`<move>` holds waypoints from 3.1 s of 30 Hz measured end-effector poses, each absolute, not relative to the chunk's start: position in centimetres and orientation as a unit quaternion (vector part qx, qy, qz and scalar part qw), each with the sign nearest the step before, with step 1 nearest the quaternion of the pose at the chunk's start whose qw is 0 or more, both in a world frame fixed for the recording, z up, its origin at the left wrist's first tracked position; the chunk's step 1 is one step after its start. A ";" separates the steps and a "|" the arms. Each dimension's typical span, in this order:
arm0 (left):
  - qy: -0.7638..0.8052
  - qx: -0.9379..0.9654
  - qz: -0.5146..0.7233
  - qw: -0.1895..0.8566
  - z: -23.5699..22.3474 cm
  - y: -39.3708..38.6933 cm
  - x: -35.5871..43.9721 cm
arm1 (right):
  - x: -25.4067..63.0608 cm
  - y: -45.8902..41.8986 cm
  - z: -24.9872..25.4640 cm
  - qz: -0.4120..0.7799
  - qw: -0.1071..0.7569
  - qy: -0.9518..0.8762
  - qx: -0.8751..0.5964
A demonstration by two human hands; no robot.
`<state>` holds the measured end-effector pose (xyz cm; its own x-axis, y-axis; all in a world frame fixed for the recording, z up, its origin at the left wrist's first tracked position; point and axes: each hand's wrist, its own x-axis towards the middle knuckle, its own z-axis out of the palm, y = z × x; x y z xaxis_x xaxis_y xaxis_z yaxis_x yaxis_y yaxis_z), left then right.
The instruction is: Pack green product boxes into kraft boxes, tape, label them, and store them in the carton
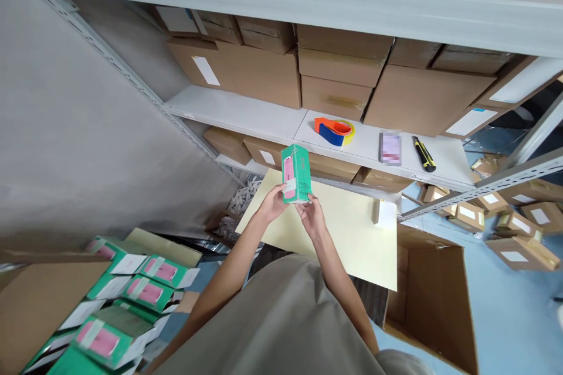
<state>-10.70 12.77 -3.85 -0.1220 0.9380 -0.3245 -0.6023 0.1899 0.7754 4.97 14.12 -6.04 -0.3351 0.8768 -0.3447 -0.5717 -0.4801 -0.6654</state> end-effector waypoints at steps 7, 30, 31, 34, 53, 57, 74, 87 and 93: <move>0.462 0.195 0.645 0.576 -3.7 13.0 -11.0 | 5.0 14.4 -5.6 0.797 0.405 -0.244 -0.376; 0.457 0.211 0.630 0.591 -1.9 12.1 -12.3 | 4.8 13.5 -4.6 0.770 0.465 -0.253 -0.355; 0.453 0.210 0.622 0.603 -2.0 12.0 -12.3 | 4.7 13.4 -4.8 0.799 0.447 -0.216 -0.339; 0.453 0.201 0.635 0.593 -2.4 11.7 -11.8 | 4.4 13.0 -5.2 0.846 0.402 -0.175 -0.305; 0.552 0.239 0.685 0.409 -2.0 10.0 -11.2 | 3.3 10.1 -4.3 0.393 0.505 -0.613 -0.464; 0.532 0.208 0.695 0.436 -2.5 9.4 -12.6 | 3.2 11.2 -5.4 0.586 0.524 -0.441 -0.433; 0.462 0.186 0.695 0.518 -3.4 9.1 -14.6 | 2.7 11.7 -7.6 0.861 0.398 -0.151 -0.278; 0.479 0.329 0.667 0.467 0.0 10.9 -16.3 | 3.1 16.4 -12.8 0.643 0.391 -0.563 -0.342; 0.450 0.381 0.650 0.479 -0.7 6.3 -14.4 | 3.2 21.1 -11.8 0.521 0.407 -0.685 -0.306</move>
<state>-14.38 6.28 -0.67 -0.2504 0.9660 0.0638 -0.2803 -0.1354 0.9503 3.16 21.12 -11.84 -0.4822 0.8430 0.2385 -0.0040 0.2701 -0.9628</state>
